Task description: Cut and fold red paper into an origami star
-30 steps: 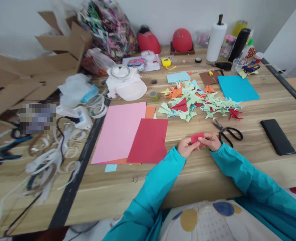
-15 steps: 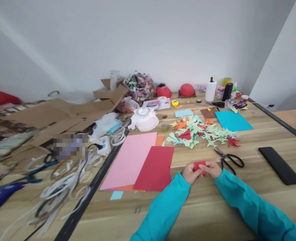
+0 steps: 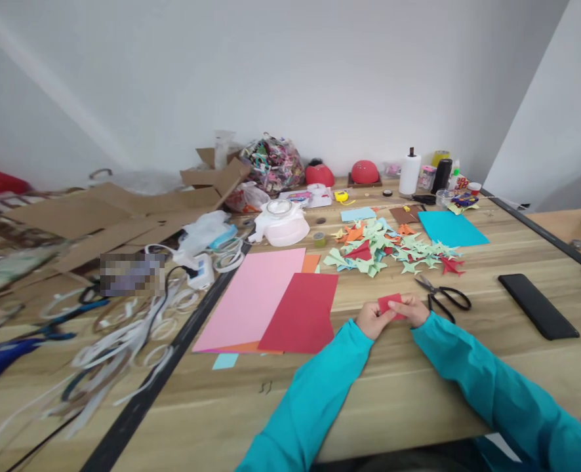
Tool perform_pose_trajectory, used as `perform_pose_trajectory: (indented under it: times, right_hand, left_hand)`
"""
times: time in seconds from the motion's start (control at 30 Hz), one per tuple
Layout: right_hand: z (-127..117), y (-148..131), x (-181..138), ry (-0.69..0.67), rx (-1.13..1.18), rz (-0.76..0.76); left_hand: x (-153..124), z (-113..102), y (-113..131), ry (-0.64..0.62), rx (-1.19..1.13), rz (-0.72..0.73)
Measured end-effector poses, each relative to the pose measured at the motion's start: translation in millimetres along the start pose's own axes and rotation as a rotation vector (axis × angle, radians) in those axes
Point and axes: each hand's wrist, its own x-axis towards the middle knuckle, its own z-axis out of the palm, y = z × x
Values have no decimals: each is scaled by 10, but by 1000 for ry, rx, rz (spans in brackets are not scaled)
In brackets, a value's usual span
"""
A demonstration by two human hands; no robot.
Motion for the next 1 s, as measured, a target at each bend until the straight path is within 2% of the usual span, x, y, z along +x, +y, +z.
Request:
perform_pose_trajectory:
  times: [0.2,0.33,0.57,0.87,1.0]
  right_hand:
    - [-62,25,32,1,6,39]
    - [-72,3,29,-34,-9,31]
    - [-9,-47,-7,-214,-180,-17]
    - [-8,-60,-31,-134,-74,90]
    - [17,-64,-46,-37,-57,117]
  left_hand:
    - [-11,-45,21,-69,-11,-145]
    - [-12,-36,-5,-67,-86,-185]
    - [11,-31,-22,-106,-216,-217]
    - [14,-105,88,-127,-314,-268]
    - [-4,-112,83,-54,-254,-279]
